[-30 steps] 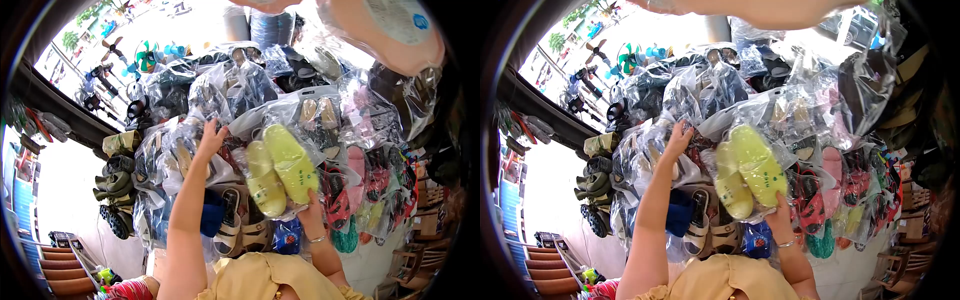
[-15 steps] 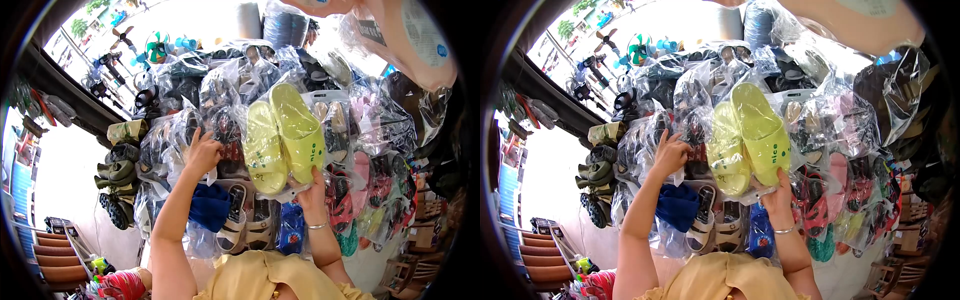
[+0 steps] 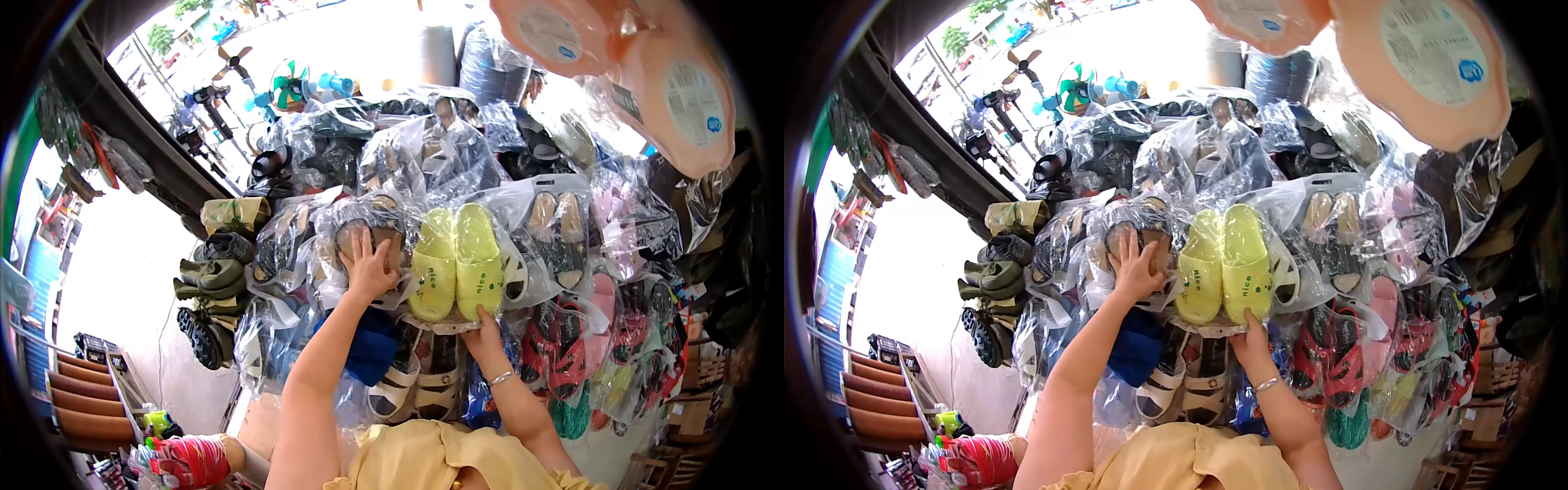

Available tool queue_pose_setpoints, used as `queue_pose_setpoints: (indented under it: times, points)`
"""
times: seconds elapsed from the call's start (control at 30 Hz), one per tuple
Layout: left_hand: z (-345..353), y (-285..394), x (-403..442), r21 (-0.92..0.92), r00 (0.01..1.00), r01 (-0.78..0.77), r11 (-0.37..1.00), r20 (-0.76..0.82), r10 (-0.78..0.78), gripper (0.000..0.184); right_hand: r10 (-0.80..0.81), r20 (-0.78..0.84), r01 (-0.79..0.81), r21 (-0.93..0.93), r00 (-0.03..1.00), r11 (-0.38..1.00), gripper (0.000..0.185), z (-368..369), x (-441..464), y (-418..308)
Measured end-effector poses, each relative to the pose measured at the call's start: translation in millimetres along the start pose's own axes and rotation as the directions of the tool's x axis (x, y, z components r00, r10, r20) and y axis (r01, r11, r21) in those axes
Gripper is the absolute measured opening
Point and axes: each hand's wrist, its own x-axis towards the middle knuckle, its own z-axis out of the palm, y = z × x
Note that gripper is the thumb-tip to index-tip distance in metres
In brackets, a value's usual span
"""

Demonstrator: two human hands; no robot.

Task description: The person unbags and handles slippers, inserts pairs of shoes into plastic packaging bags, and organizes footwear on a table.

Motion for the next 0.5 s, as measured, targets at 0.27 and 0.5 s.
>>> queue_pose_setpoints:
  times: [0.27,0.5]
  points:
    - [-43.7,-72.8,2.3,-0.136,0.948,0.151,0.979,-0.262,-0.182,0.072,0.135,0.172,-0.074,-0.323,0.976,0.944,0.043,-18.5,-61.1,0.9]
    - [-11.7,-85.2,12.3,-0.179,0.988,0.149,0.973,-0.012,-0.153,0.085,-0.250,0.466,0.520,-0.821,0.849,0.235,0.029,-13.7,-87.8,21.2]
